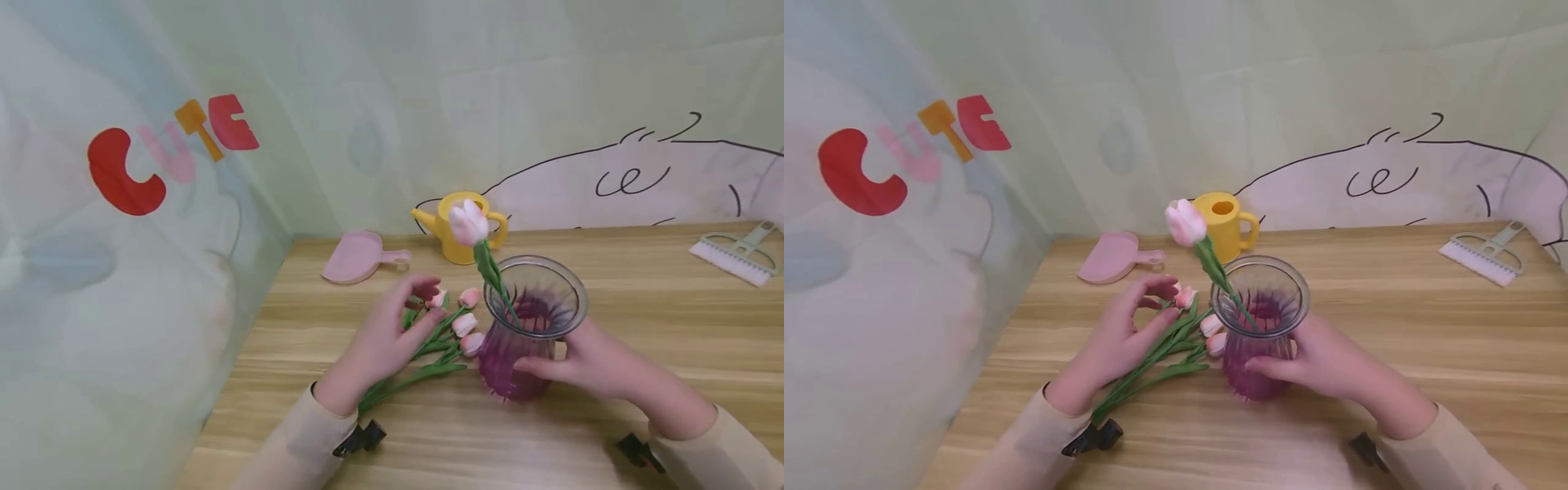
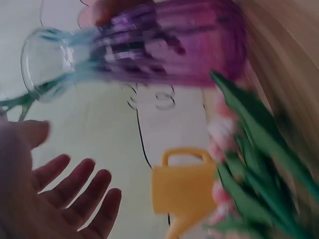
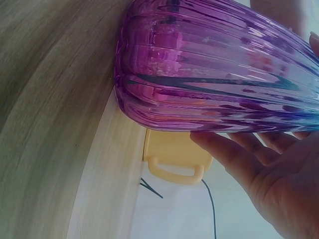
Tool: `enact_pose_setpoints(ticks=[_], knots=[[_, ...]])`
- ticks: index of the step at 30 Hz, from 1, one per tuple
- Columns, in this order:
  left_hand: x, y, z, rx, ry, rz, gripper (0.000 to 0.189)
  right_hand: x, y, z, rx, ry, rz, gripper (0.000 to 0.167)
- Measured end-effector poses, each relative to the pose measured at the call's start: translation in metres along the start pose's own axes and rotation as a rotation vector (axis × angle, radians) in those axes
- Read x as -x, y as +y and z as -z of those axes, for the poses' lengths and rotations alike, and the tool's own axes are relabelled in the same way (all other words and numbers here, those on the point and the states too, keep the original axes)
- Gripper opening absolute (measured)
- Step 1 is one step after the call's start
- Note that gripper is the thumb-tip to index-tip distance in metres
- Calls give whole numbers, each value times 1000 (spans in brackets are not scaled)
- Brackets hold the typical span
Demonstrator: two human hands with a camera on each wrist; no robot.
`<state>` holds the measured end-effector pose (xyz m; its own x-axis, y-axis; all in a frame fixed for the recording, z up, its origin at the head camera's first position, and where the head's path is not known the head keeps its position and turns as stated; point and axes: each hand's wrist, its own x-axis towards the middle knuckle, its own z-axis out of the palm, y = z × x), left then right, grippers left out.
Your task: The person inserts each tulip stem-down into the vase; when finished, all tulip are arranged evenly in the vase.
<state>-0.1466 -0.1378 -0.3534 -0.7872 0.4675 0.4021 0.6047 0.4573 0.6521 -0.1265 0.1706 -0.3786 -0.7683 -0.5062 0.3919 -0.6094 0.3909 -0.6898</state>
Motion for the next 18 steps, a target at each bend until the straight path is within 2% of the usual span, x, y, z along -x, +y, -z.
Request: enact_pose_setpoints(ticks=[3,6,10,13,16,18], knots=[[11,-16,10,-291,-21,13,30,0,-1,1,-6,1,-6,76],[21,-28,18,-470,-120,90,22,0,-1,2,-10,-3,-5,74],[36,-38,27,-485,-326,223,23,-1,0,2,-3,-7,8,74],[45,-41,31,-494,-471,275,29,-1,0,2,-4,-7,11,75],[49,-42,32,-516,-550,309,32,-1,0,2,-9,-7,9,74],[49,-43,31,-531,-569,322,33,-1,0,2,-15,-6,1,73]])
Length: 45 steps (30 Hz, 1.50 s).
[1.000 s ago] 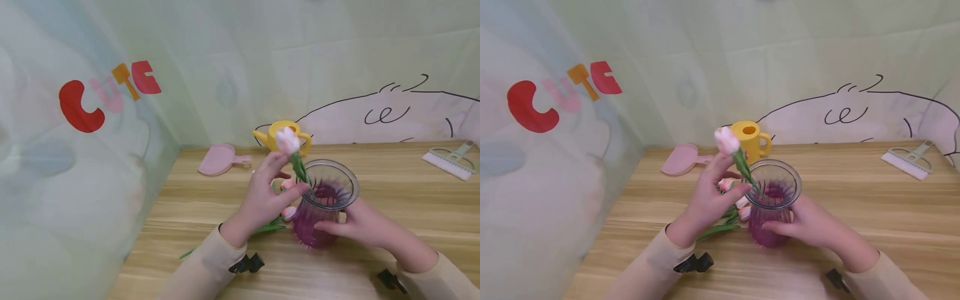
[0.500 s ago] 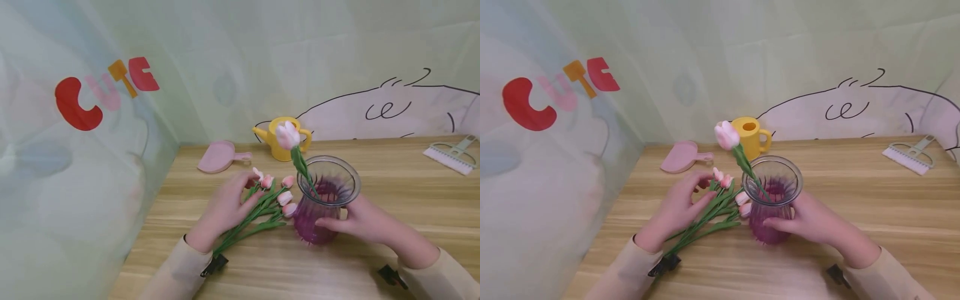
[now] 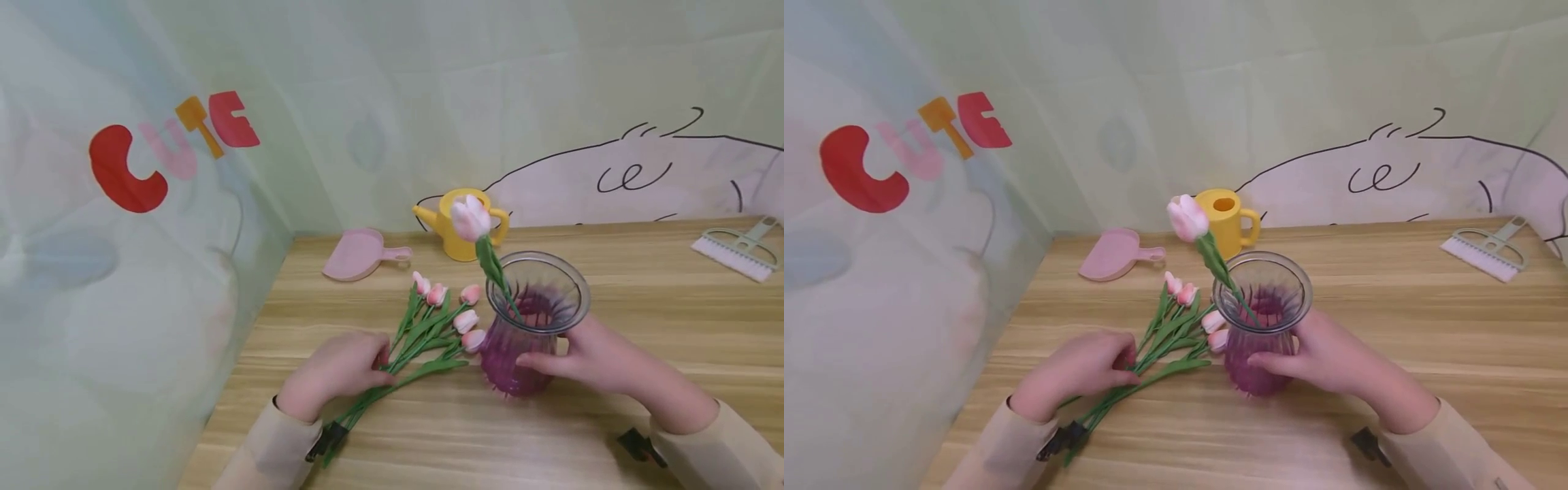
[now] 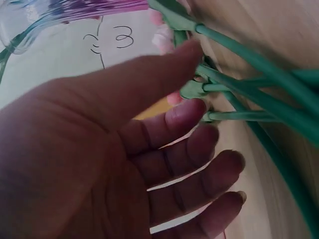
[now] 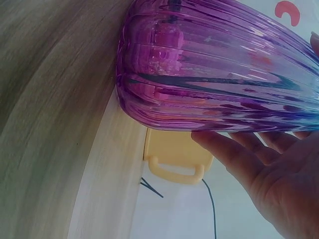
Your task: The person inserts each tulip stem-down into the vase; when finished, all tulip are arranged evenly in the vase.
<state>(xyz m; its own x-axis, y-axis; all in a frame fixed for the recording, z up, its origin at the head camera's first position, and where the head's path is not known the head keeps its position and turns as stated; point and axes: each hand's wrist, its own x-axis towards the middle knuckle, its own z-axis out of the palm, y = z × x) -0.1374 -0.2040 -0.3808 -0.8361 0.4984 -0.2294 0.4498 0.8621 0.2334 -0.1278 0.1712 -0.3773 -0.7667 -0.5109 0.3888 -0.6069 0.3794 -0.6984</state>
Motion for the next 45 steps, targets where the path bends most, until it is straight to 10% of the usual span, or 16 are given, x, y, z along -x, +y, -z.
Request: enact_pose_setpoints(ticks=[17,33,45], knots=[[-3,7,-1,1,-62,-21,22,1,1,2,40,-5,-20,75],[8,-1,20,70,118,-14,5,1,0,2,46,-11,-18,74],[18,6,44,392,397,-15,5,0,-2,3,32,-17,-25,71]])
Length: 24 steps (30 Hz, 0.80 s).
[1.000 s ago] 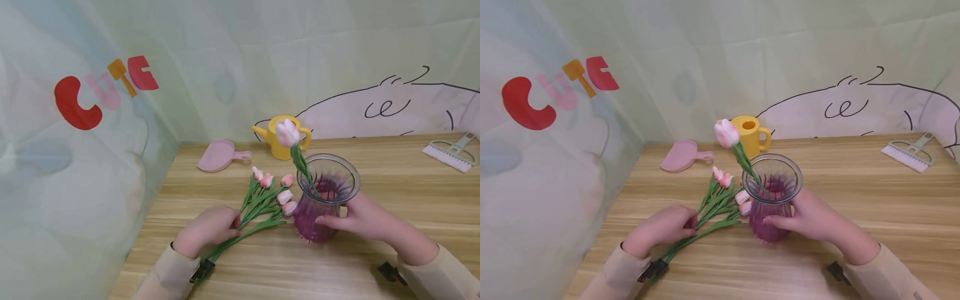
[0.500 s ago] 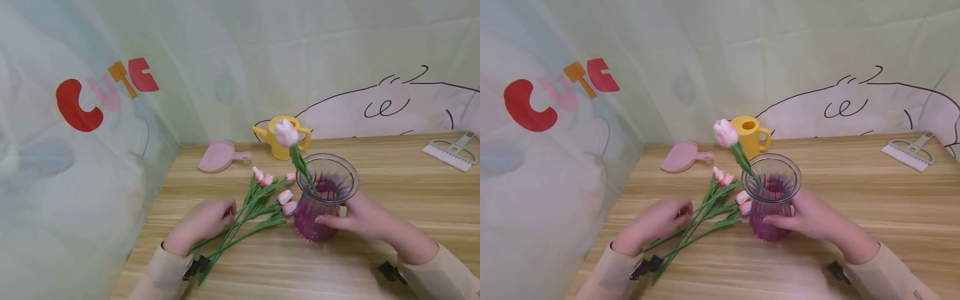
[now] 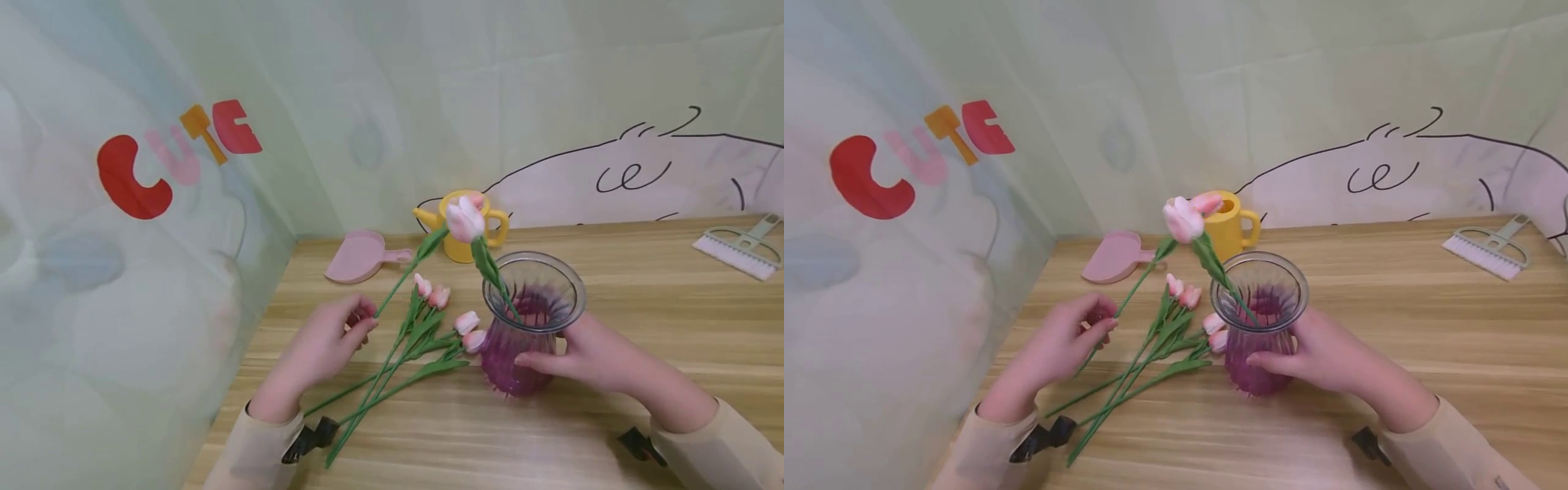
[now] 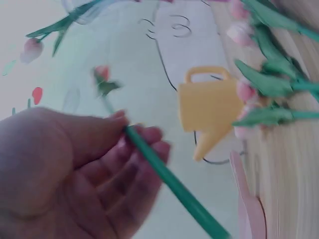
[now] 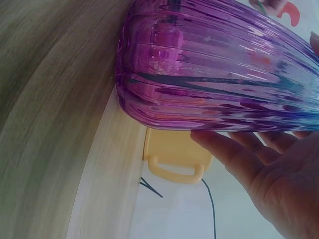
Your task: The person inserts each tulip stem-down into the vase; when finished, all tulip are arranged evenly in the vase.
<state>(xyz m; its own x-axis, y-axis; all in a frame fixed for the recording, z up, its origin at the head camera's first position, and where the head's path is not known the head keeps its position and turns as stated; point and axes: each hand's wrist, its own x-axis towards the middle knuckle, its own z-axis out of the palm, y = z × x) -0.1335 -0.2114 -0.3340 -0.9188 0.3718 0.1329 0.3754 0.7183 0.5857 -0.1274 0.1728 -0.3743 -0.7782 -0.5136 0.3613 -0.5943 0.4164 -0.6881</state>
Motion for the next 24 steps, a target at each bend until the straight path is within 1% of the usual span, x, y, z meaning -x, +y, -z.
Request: enact_pose_setpoints(ticks=[3,6,8,10,12,15,17,19,22,24], knots=[[-4,5,-3,158,148,-13,6,1,1,0,-1,-4,-8,70],[-10,10,-8,307,284,-59,8,1,2,-1,-4,-10,-21,69],[-14,17,-10,389,349,-100,9,1,3,-1,-16,-14,-22,68],[-17,27,-8,483,395,-153,10,2,3,-2,-15,-13,-22,68],[-18,41,-5,572,427,-215,11,2,4,-3,-16,-12,-18,68],[-21,65,-3,689,454,-332,13,3,4,-3,-7,-2,-8,69],[-24,81,-5,757,459,-409,14,3,4,-3,-1,3,-1,70],[-28,95,-8,804,471,-475,18,3,4,-2,3,9,7,69],[-34,113,-14,869,490,-547,24,2,3,-2,10,5,5,70],[-38,122,-17,896,498,-577,27,1,3,-2,16,1,0,69]])
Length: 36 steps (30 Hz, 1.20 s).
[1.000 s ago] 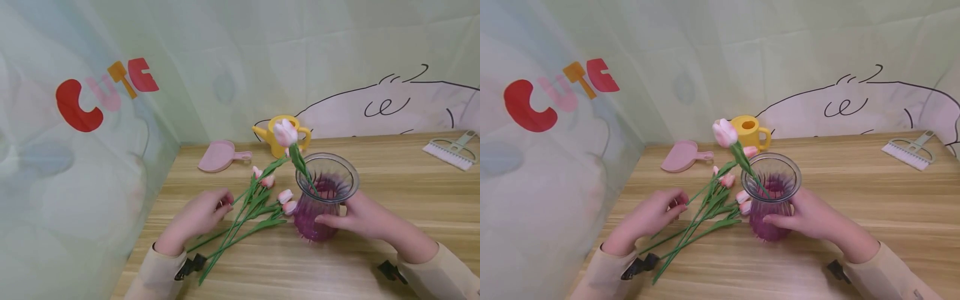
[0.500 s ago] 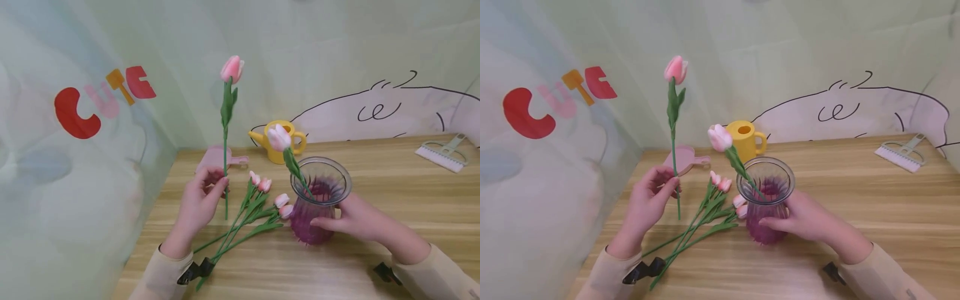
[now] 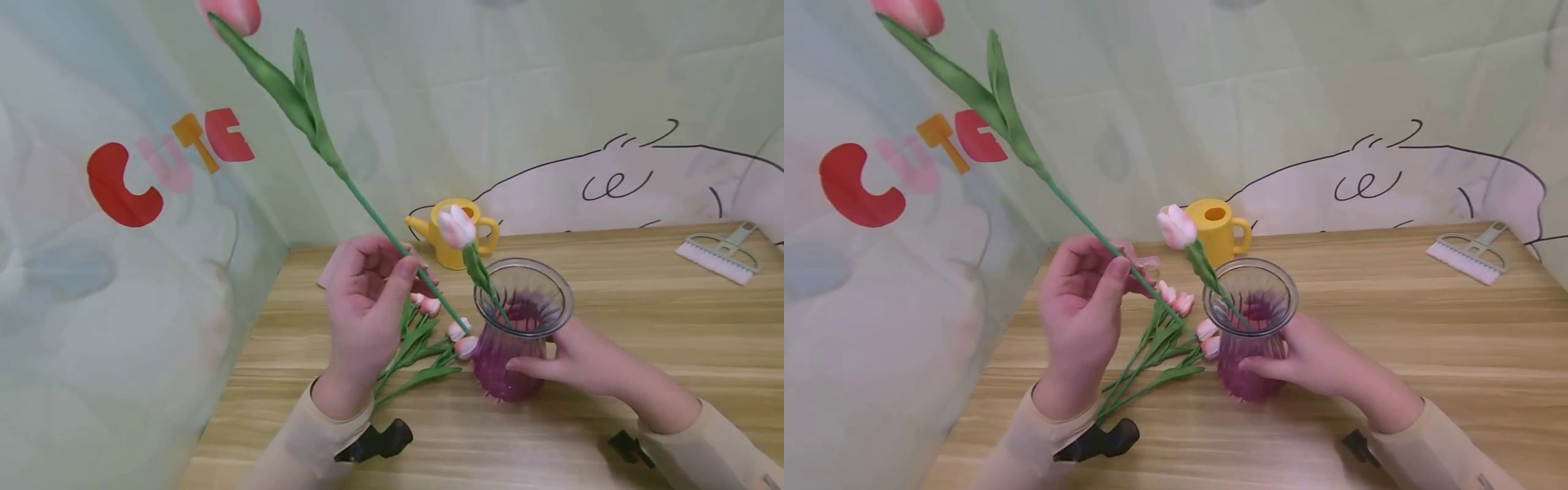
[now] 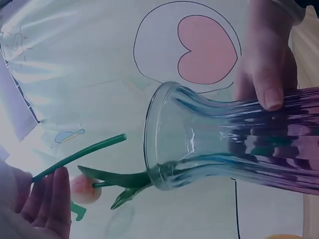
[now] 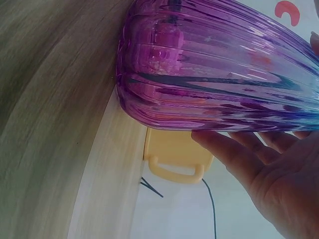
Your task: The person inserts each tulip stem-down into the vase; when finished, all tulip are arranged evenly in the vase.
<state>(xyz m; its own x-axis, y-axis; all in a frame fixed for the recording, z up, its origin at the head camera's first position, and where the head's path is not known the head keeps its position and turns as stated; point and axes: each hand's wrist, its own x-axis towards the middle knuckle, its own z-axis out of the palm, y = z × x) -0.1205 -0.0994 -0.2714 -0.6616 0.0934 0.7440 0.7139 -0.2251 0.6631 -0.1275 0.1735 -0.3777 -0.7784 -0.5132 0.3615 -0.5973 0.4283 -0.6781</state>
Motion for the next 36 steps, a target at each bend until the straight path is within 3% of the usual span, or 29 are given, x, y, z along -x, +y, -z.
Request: enact_pose_setpoints(ticks=[5,10,19,28,32,36], knots=[[-5,-4,-22,62,3,-9,38,0,0,0,4,-8,-24,72],[-2,-16,-34,71,-22,-65,38,-2,0,0,-15,-19,-44,71],[14,-34,-42,-254,-98,-197,37,-2,3,-1,-38,-17,-26,68],[18,-42,-44,-430,-95,-287,55,-1,3,1,-48,-17,-21,70],[22,-42,-43,-525,-123,-259,60,0,4,1,-35,-15,-15,71],[32,-40,-37,-516,-131,-205,78,0,5,2,-33,-18,-22,71]])
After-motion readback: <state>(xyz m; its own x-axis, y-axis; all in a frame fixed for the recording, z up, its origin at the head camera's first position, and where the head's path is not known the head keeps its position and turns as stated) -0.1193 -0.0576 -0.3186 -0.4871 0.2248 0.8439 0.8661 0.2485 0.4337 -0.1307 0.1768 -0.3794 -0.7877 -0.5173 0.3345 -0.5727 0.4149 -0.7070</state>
